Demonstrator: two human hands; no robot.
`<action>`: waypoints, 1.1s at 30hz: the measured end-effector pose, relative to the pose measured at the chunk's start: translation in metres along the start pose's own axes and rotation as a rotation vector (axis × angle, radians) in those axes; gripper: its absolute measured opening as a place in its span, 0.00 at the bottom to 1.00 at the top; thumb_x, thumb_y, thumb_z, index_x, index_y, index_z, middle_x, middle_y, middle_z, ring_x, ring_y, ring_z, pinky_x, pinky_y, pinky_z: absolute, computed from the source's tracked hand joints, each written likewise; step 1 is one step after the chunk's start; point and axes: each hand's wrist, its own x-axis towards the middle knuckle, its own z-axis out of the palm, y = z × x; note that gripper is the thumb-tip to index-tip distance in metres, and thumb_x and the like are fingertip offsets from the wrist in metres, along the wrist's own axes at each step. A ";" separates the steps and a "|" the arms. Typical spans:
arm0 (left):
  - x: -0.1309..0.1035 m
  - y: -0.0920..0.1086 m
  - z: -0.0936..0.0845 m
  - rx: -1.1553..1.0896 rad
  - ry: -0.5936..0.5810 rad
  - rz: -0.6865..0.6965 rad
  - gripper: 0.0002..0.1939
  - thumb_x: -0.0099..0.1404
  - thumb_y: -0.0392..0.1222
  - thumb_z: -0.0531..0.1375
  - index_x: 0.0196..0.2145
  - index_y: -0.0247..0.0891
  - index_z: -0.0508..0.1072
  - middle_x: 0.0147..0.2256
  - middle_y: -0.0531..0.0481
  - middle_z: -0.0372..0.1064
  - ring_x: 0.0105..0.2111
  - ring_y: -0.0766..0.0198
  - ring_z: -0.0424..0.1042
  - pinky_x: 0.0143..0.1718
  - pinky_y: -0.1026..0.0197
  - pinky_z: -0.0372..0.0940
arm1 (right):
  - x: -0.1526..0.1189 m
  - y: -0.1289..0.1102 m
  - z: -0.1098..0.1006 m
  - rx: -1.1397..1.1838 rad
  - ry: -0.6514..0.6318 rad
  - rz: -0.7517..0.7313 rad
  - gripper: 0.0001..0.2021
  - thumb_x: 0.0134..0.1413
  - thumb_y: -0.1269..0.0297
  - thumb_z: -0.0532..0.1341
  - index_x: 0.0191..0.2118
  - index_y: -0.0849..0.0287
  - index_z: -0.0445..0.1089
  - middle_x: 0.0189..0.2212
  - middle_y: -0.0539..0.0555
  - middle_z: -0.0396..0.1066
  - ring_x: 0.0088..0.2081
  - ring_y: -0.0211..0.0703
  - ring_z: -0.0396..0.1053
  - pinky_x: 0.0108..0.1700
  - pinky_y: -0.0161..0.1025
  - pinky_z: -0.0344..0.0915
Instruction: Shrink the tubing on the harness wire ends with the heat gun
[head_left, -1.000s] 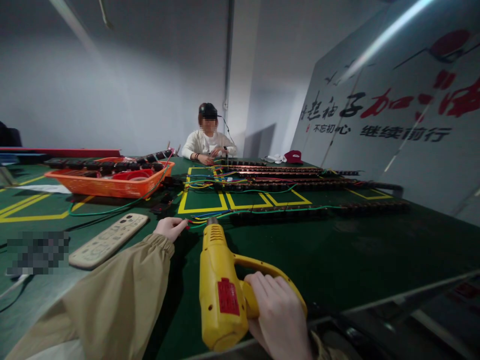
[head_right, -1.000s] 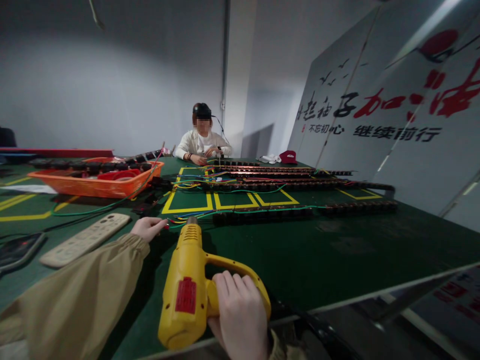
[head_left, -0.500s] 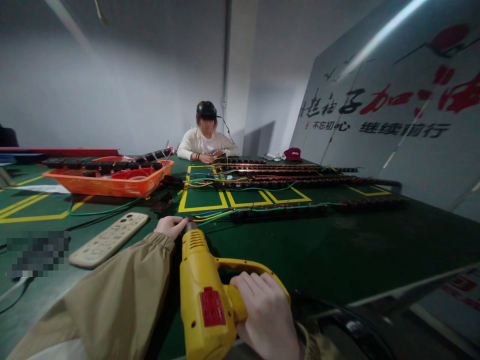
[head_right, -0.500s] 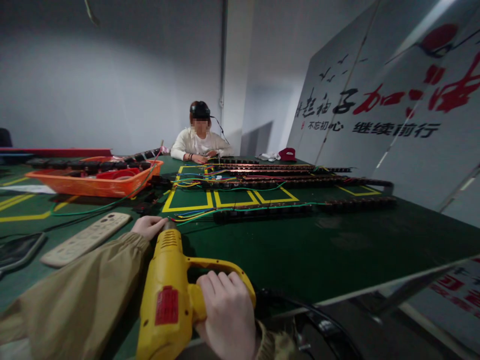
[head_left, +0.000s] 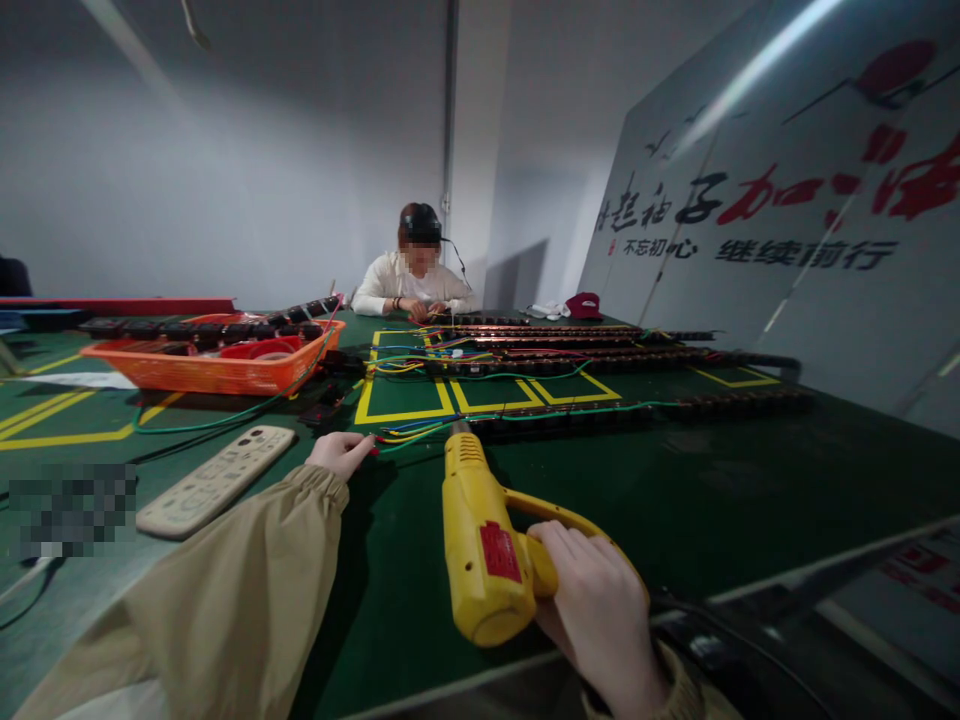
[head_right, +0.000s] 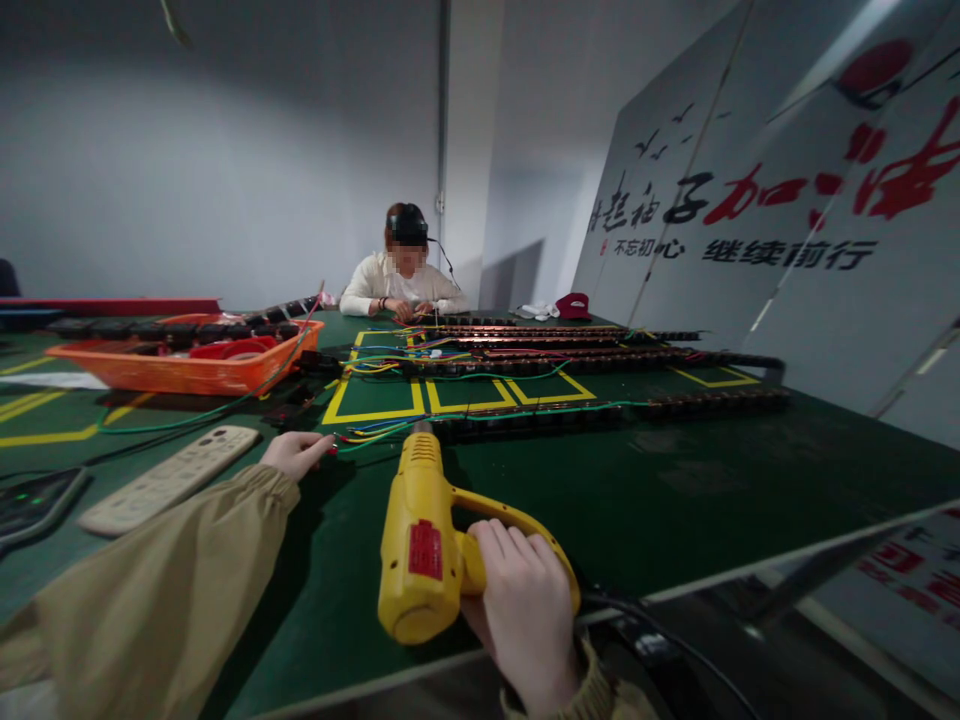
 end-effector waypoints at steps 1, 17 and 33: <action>0.000 -0.001 0.000 0.005 -0.009 0.007 0.27 0.56 0.61 0.48 0.24 0.35 0.75 0.17 0.53 0.64 0.21 0.66 0.61 0.24 0.65 0.52 | -0.001 0.004 -0.001 -0.024 -0.004 -0.001 0.13 0.43 0.72 0.56 0.39 0.58 0.66 0.35 0.52 0.71 0.35 0.43 0.65 0.39 0.40 0.52; 0.004 -0.004 0.002 0.045 -0.019 0.047 0.27 0.56 0.61 0.47 0.18 0.37 0.70 0.16 0.53 0.63 0.21 0.66 0.60 0.24 0.65 0.50 | -0.005 0.005 0.003 -0.166 0.025 0.028 0.16 0.41 0.73 0.58 0.41 0.58 0.65 0.34 0.53 0.70 0.33 0.45 0.64 0.38 0.41 0.53; 0.003 -0.002 0.002 0.013 0.013 0.014 0.27 0.56 0.61 0.48 0.25 0.35 0.76 0.17 0.53 0.64 0.22 0.65 0.61 0.25 0.65 0.51 | -0.006 -0.055 0.020 0.047 0.028 -0.073 0.20 0.31 0.74 0.55 0.37 0.56 0.67 0.31 0.49 0.69 0.31 0.43 0.62 0.38 0.40 0.54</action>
